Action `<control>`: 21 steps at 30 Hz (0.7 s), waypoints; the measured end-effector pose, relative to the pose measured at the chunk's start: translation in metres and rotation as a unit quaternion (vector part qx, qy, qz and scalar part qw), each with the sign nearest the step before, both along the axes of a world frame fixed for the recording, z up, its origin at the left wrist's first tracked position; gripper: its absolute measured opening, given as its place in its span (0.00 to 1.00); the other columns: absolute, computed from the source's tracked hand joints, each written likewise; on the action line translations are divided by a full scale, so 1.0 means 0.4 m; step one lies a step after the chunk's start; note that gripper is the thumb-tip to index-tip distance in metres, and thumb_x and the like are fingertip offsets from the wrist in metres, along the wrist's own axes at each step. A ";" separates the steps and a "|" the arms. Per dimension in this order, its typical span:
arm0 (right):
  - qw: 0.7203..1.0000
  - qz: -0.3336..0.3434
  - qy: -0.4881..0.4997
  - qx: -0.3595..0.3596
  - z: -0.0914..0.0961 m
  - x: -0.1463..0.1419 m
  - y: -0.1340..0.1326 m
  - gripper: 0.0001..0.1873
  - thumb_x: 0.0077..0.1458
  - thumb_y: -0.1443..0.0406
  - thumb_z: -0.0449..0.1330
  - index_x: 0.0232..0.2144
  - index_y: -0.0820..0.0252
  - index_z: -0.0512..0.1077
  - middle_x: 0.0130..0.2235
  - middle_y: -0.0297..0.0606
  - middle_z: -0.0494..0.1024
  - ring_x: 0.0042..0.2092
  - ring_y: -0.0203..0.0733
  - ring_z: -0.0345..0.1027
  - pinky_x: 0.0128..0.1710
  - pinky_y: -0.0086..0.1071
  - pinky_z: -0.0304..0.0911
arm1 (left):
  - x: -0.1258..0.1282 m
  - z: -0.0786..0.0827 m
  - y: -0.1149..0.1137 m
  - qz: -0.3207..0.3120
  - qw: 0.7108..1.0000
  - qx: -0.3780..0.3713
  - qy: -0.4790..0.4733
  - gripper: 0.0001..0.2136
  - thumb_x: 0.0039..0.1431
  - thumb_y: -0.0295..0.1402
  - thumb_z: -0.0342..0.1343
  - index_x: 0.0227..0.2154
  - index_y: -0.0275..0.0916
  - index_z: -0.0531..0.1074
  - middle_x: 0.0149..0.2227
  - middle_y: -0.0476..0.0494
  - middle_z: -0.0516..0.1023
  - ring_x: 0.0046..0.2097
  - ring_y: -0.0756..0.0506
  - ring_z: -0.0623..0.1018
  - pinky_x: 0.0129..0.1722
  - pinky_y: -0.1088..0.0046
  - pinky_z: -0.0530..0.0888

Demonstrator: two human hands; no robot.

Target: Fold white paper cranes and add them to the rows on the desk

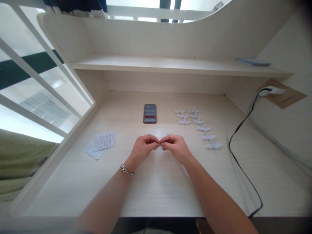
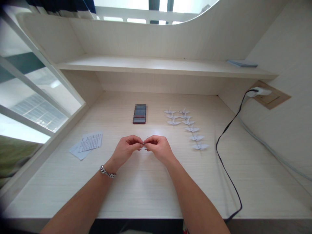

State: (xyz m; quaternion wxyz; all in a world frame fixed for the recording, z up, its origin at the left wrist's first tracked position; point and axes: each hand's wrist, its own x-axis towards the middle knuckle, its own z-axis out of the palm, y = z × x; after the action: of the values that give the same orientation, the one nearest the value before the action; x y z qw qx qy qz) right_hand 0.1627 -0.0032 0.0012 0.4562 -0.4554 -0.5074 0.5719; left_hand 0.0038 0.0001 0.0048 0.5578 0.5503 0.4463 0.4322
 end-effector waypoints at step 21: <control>0.980 -0.008 -0.167 0.105 0.000 0.009 -0.003 0.07 0.49 0.65 0.58 0.30 0.62 0.74 0.29 0.37 0.77 0.30 0.37 0.68 0.30 0.29 0.62 | -0.006 -0.022 0.008 0.016 1.000 0.024 -0.005 0.05 0.46 0.29 0.59 0.29 0.35 0.73 0.29 0.45 0.77 0.32 0.48 0.75 0.34 0.73 0.72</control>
State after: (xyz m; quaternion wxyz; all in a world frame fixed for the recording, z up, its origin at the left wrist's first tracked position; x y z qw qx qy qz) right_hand 0.1662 -0.0043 0.0012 0.4152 -0.4975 -0.6302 0.4278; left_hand 0.0016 0.0033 -0.0041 0.5395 0.5542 0.4419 0.4545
